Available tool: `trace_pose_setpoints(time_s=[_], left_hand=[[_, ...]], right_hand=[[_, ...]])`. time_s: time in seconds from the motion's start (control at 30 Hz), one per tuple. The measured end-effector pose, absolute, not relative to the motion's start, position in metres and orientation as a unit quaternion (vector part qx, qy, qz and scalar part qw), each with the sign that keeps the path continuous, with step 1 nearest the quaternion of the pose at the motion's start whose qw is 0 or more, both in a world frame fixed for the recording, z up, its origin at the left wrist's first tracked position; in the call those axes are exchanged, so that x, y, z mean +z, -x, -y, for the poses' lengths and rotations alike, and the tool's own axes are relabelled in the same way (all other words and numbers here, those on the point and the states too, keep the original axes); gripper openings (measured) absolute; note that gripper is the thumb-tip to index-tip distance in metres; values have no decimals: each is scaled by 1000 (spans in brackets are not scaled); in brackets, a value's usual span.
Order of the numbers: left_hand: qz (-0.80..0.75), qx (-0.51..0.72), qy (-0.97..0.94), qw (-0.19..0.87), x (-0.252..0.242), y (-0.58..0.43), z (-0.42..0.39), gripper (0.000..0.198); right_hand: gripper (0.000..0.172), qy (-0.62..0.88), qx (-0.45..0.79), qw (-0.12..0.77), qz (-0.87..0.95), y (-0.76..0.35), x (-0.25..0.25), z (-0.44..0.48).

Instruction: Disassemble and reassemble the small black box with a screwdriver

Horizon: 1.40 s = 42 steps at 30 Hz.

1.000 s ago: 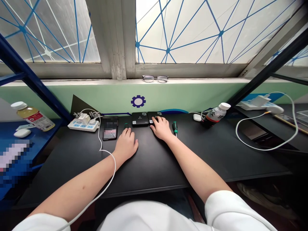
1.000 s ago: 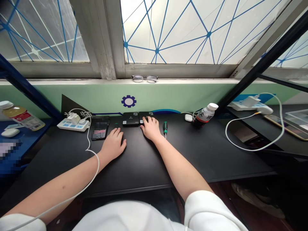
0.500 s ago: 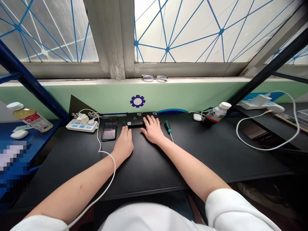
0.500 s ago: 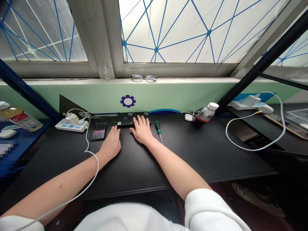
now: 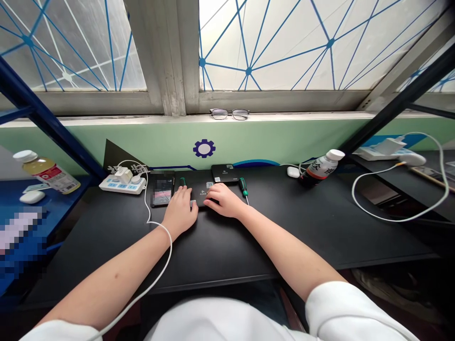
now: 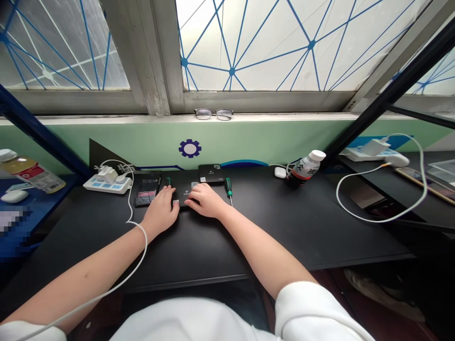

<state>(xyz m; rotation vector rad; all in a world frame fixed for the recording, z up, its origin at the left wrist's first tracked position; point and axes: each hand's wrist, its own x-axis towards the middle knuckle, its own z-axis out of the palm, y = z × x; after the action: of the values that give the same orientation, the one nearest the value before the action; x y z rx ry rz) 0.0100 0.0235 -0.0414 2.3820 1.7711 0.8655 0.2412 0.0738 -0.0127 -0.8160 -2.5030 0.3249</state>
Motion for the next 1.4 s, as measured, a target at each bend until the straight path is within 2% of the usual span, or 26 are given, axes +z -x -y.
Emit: trace_pose_setpoints(time_s=[0.17, 0.37, 0.4, 0.6, 0.7, 0.83, 0.93, 0.97, 1.1, 1.2, 1.3, 1.4], left_hand=[[-524, 240, -816, 39, -31, -12, -17, 61], [-484, 170, -855, 70, -19, -19, -10, 98], [-483, 165, -857, 73, -18, -20, -8, 102], [-471, 193, -856, 83, -14, -21, -5, 96], [-467, 256, -843, 78, -16, -18, -6, 91], [-478, 344, -799, 120, -22, -10, -11, 86], [-457, 391, -780, 173, -27, -6, -12, 94], [-436, 403, -781, 192, -28, -5, -13, 97], [-346, 402, -802, 274, -27, -4, -12, 102], [-358, 351, -821, 274, -24, -2, -13, 107], [-416, 290, -842, 188, -23, -2, -16, 95], [-477, 211, -843, 137, -23, -8, -16, 74]], right_hand=[[37, 317, 118, 269, 902, -251, -10, -74], [34, 451, 164, 175, 860, -264, 0, -79], [38, 463, 173, 169, 853, -267, 1, -79], [65, 452, 255, 165, 838, -276, 1, -79], [83, 426, 305, 195, 829, -277, -3, -81], [104, 306, 449, 285, 789, -272, -8, -79], [133, 228, 515, 309, 766, -256, -10, -64], [136, 233, 518, 320, 759, -249, -11, -58], [131, 228, 500, 372, 748, -232, -13, -40], [123, 230, 439, 385, 778, -239, -9, -44], [115, 266, 335, 338, 839, -259, -1, -56], [110, 323, 216, 231, 892, -276, 8, -66]])
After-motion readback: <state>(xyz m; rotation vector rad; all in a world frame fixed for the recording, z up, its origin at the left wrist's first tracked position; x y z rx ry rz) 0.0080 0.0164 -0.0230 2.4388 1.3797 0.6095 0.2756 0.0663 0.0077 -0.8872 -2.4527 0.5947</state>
